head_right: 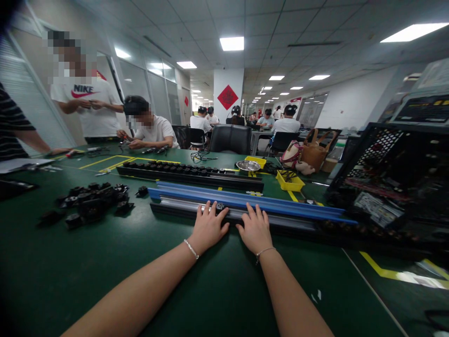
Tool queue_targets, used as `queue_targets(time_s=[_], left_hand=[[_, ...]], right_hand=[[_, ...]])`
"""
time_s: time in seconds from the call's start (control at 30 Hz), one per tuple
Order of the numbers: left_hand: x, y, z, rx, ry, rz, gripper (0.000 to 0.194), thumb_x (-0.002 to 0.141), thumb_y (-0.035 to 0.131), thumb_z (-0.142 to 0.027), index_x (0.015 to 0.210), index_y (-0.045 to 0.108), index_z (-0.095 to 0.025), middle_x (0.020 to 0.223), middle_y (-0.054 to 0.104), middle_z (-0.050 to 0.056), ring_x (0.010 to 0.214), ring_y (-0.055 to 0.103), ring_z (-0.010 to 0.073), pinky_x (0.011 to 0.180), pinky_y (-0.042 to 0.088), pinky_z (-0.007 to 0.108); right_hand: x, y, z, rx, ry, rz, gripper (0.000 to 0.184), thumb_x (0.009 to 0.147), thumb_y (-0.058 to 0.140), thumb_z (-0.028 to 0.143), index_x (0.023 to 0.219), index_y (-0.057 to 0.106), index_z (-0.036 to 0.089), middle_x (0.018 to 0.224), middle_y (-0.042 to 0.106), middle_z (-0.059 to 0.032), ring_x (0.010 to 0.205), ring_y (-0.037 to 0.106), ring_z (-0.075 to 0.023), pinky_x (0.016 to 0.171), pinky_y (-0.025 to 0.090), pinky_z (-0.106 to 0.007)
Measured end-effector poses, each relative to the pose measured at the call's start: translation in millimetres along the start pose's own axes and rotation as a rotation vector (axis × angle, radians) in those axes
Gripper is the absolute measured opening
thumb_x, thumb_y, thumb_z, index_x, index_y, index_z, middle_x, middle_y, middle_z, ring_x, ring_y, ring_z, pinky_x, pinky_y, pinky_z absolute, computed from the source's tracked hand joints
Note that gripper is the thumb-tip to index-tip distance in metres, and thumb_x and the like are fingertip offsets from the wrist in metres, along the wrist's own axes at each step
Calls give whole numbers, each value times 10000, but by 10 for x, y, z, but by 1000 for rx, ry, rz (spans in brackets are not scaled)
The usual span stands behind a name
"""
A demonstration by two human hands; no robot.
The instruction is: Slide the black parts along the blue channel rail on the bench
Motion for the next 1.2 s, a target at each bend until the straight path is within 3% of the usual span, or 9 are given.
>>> queue_targets(time_s=[0.4,0.93,1.2], left_hand=[[26,-84,61,-5,-49,-31,477,869,360,-536,1233,561,-301,1277,555,117,1265,382,339,1053,138,591],[50,-112,200,-23,-84,-59,395,901,352,-462,1121,640,-306,1215,601,120,1225,444,308,975,296,478],[59,-123,266,-42,-96,-59,383,911,342,-435,1078,667,-319,1192,618,107,1207,467,302,965,298,467]], right_hand=[[4,23,-19,18,-2,0,240,805,523,370,919,630,188,1413,411,-96,1317,297,-322,1031,247,-491],[1,17,-14,3,-7,-2,243,809,511,382,898,621,184,1406,418,-95,1310,310,-325,1030,253,-483],[3,24,-17,26,-6,-1,247,811,503,381,907,621,187,1407,415,-100,1317,298,-317,1032,247,-484]])
Point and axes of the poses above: each hand's wrist, its own x-axis towards the middle knuckle, its own y-axis out of the palm, z = x × y, the point moved 2 cm from there along x, towards the middle knuckle
